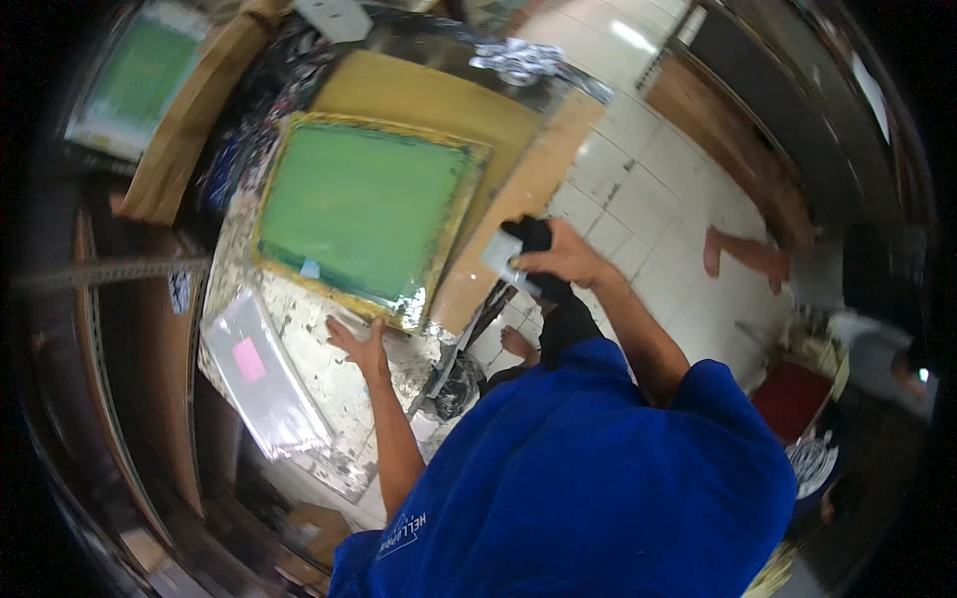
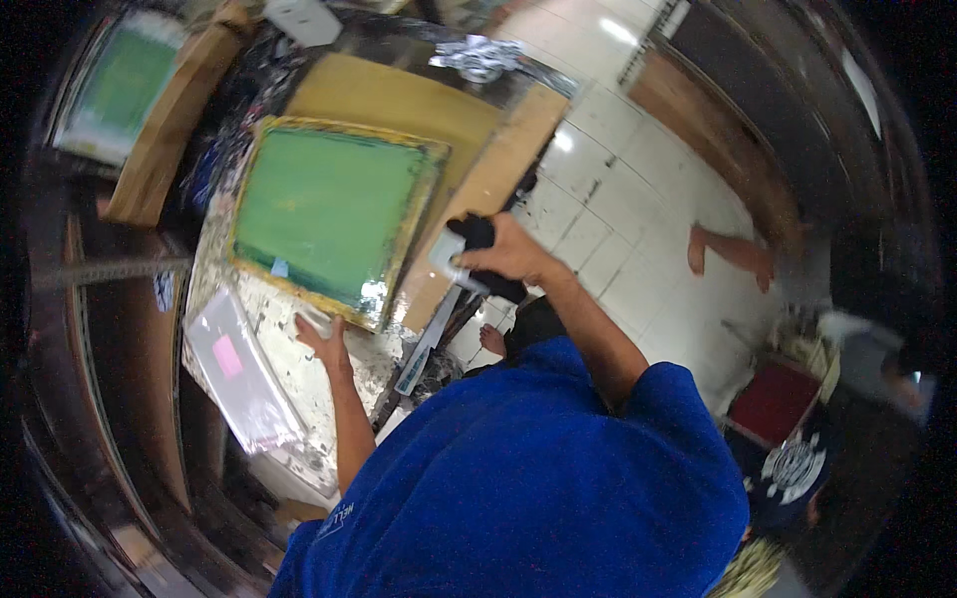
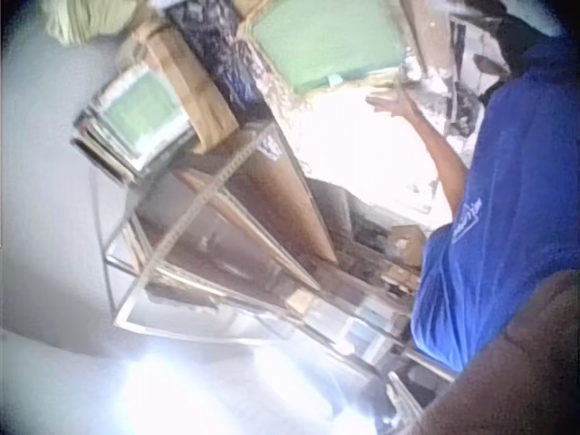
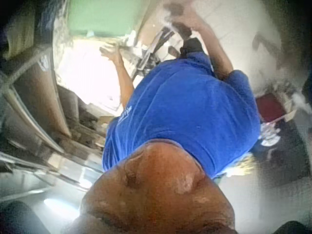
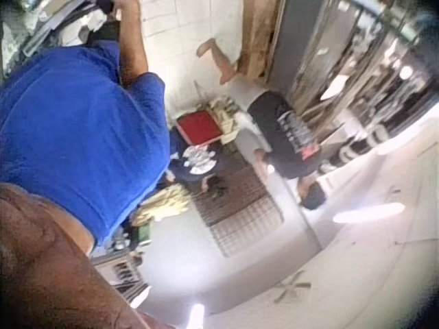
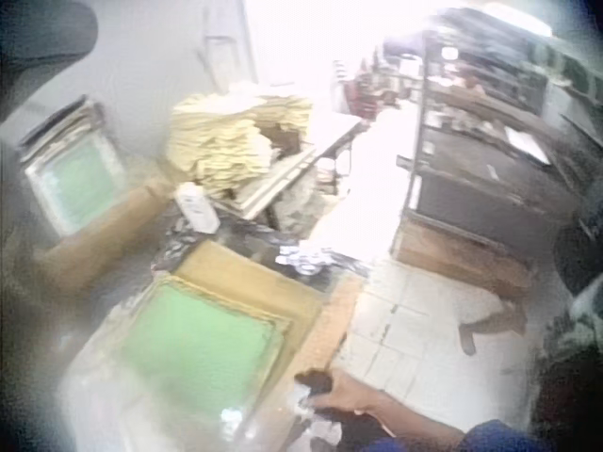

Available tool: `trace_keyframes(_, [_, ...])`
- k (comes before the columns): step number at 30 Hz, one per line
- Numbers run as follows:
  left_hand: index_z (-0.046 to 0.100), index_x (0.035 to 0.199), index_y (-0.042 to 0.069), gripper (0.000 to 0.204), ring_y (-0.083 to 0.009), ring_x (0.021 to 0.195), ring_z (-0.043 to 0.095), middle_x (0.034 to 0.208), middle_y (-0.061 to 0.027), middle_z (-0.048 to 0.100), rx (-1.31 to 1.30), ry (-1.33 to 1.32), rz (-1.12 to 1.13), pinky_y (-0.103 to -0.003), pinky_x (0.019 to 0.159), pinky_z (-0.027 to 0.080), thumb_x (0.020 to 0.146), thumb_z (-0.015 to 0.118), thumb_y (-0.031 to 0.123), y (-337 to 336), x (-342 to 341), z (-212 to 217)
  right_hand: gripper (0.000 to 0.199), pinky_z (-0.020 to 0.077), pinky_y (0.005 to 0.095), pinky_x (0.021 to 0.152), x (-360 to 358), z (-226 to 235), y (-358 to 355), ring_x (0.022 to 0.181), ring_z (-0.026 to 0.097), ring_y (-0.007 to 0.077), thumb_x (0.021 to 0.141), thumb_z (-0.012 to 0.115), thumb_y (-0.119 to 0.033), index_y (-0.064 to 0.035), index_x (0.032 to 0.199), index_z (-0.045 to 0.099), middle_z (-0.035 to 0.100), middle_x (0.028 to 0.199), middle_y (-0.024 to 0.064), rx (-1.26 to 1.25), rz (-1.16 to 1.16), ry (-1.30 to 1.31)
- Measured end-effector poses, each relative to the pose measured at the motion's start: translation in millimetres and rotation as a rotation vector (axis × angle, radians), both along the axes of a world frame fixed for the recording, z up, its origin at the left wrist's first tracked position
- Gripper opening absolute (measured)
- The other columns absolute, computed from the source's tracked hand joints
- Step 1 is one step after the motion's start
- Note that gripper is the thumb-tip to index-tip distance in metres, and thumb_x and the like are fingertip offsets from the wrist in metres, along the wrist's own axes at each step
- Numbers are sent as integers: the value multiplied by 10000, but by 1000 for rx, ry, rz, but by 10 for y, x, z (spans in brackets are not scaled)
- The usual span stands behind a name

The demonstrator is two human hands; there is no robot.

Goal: The person applies tape to the edges of a screen-printing frame, wipes it with a cloth, and then pours white ink into a container and stirs it with a spatula.

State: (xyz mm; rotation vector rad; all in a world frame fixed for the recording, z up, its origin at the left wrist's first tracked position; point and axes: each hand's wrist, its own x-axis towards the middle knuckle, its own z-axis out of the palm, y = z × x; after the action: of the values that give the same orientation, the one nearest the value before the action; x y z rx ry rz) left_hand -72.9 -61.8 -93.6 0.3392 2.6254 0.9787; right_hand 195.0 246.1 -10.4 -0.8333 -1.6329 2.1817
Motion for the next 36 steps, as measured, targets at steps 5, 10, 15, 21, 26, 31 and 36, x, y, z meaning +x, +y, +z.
trace_keyframes(5, [259, 1534, -27, 1293, -383, 1453, 307, 1560, -235, 342, 371, 21, -791, -497, 1177, 252, 567, 931, 507, 497, 1154, 861, 457, 490, 250, 687, 503, -546, -945, 775, 594, 101, 745, 875, -184, 25, 1087, 656, 664, 858, 5, -232, 174, -107])
trace_keyframes(10, [387, 1486, -13, 1095, -282, 1128, 652, 1243, -205, 655, 297, -511, -986, -386, 966, 515, 563, 957, 132, 469, 1811, 411, 572, 501, 269, 742, 920, -371, -1249, 869, 609, 137, 795, 852, -312, 25, 1183, 602, 659, 976, 51, -578, 33, -101])
trace_keyframes(15, [499, 1425, 12, 898, -152, 999, 669, 1082, -107, 719, 187, -939, -741, -306, 892, 535, 609, 869, -53, 472, 2087, 77, 432, 545, 297, 717, 1406, -970, -1443, 808, 651, 132, 848, 804, -339, -2, 1091, 685, 703, 921, 57, -606, -345, -245])
trace_keyframes(21, [582, 1325, -5, 516, -153, 961, 640, 1052, -86, 701, -32, -874, -446, -310, 899, 501, 834, 734, 36, 413, 2283, -1054, 405, 551, 383, 812, 2251, -1668, -1470, 871, 695, 245, 831, 766, -306, 16, 1064, 687, 725, 966, 126, -183, -439, -749])
trace_keyframes(26, [518, 1326, -66, 664, -251, 1124, 570, 1330, -192, 552, 189, -647, 17, -376, 928, 482, 1006, 502, 517, 904, 2376, -1972, 548, 419, 554, 1018, 3128, -2483, -2476, 1287, 462, 463, 746, 785, -325, -21, 1170, 615, 582, 1310, 214, 161, 15, -1036])
trace_keyframes(31, [391, 1450, 14, 761, -274, 1187, 556, 1408, -178, 496, 255, -435, 431, -421, 770, 551, 984, 473, 610, 1709, 1895, -2481, 602, 418, 555, 997, 3350, -2490, -2594, 1221, 484, 466, 737, 779, -294, 9, 1208, 559, 559, 1298, 233, -7, 106, -1089])
trace_keyframes(36, [412, 1449, 30, 782, -329, 897, 691, 1296, -192, 576, 216, -185, 529, -444, 723, 562, 962, 485, 638, 2172, 931, -2882, 475, 444, 537, 871, 3514, -2587, -2732, 1019, 539, 490, 759, 745, -218, 31, 1118, 559, 588, 1065, 270, 193, -45, -1047])
